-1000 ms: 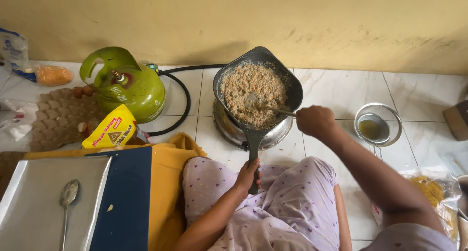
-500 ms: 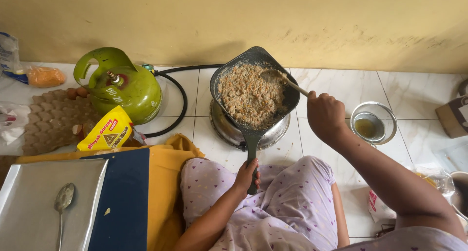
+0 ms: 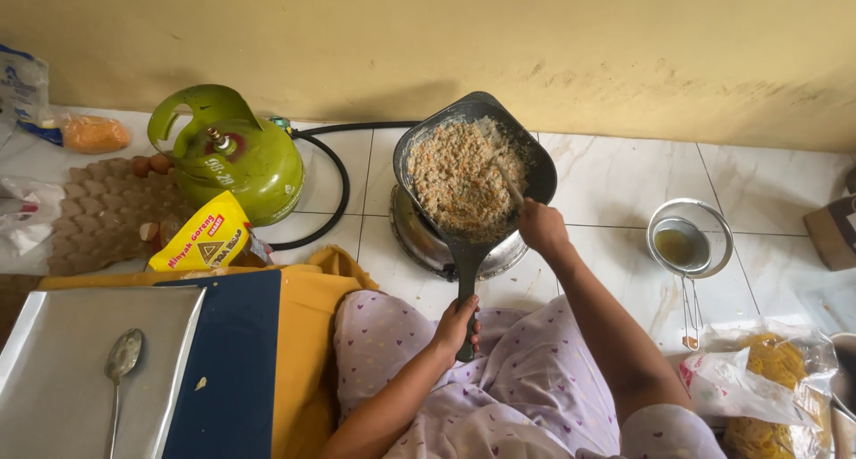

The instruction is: Stirring a thick, grainy mixture in a pan over a portable gas stove to prepare pastry filling.

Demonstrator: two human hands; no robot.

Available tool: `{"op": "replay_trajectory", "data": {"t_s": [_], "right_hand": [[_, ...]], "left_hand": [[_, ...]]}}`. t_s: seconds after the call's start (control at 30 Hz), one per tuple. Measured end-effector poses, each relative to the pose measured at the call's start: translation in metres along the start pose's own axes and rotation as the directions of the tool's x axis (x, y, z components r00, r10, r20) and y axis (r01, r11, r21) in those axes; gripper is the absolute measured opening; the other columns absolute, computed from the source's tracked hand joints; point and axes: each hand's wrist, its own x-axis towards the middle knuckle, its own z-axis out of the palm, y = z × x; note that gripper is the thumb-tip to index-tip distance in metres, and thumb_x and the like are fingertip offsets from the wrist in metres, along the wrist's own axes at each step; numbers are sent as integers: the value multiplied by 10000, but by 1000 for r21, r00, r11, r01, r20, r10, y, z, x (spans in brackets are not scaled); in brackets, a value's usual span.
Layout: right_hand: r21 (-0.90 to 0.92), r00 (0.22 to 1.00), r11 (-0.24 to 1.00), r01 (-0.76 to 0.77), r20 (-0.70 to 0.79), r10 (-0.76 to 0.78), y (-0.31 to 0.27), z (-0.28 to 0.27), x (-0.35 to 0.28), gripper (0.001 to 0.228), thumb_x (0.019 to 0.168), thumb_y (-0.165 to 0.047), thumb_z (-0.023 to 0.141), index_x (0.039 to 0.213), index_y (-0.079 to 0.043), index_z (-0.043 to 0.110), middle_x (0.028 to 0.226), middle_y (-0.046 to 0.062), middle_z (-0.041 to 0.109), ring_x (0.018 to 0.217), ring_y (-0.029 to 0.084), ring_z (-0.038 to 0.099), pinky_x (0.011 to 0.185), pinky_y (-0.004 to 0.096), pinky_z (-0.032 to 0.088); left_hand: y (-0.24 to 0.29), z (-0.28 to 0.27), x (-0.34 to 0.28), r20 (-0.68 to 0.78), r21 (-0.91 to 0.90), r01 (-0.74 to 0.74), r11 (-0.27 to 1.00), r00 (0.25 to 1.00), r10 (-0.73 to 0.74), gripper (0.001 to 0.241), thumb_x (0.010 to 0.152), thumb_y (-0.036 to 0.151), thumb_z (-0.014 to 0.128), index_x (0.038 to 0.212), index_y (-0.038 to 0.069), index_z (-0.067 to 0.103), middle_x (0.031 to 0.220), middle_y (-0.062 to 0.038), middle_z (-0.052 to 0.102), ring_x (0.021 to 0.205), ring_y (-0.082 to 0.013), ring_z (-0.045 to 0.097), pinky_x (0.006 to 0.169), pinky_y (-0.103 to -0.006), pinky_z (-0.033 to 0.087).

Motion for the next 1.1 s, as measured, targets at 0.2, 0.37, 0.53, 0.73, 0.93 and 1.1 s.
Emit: {"op": "replay_trajectory", "data": {"t_s": [0.2, 0.37, 0.53, 0.73, 0.93, 1.1], "right_hand": [[17, 998, 998, 67, 20, -68, -5, 10, -26, 357, 987, -350, 499, 1208, -153, 698, 869, 252, 753, 882, 476, 740, 811, 605, 579], [-87, 976, 982, 166, -125, -176, -3, -31, -83, 337, 976, -248, 547, 1278, -179, 682, 792, 229, 746, 745, 442, 748, 686, 563, 599], [-182, 926, 948, 260, -230, -298, 19, -72, -131, 390, 947, -179, 607, 1322, -244, 691, 692, 164, 722, 635, 371, 738, 568, 497, 606], [-41, 922, 966, 255, -291, -255, 33, -129, -175, 308, 933, -252, 674, 1218, -320, 766, 761, 152, 731, 726, 378, 723, 648, 497, 578], [-188, 945, 953, 238, -181, -272, 45, -170, -198, 394, 973, -278, 656, 1359, -351, 685, 662, 5, 578, 501, 266, 513, 476, 425, 411], [-247, 986, 962, 117, -87, -143, -2, -161, -215, 349, 914, -274, 619, 1224, -383, 739, 779, 102, 755, 667, 338, 747, 637, 464, 628]], "left_hand": [[1, 0, -2, -1, 22, 6, 1000, 1000, -6, 350, 1001, 436, 651, 1055, 106, 546, 659, -52, 547, 438, -113, 537, 374, -275, 520], [-5, -1, 4, -6, -7, -6, 1000, 1000, 6, 356, 1000, 433, 658, 1054, 100, 544, 652, -64, 545, 428, -120, 533, 364, -277, 513], [-6, 0, 6, -11, -28, -13, 1000, 1000, 13, 354, 996, 425, 668, 1049, 96, 548, 646, -68, 543, 420, -122, 536, 351, -281, 513], [-4, 1, 3, 0, -18, -20, 1000, 1000, 20, 350, 992, 423, 677, 1031, 100, 550, 650, -67, 549, 432, -122, 545, 366, -284, 517], [24, 6, -18, 36, -13, 111, 994, 993, -111, 300, 992, 415, 601, 924, 140, 504, 660, -49, 497, 455, -140, 434, 439, -318, 405], [9, 5, -11, 5, 0, -4, 1000, 1000, 4, 327, 1004, 427, 646, 1010, 118, 537, 643, -51, 539, 439, -116, 542, 389, -268, 514]]}}
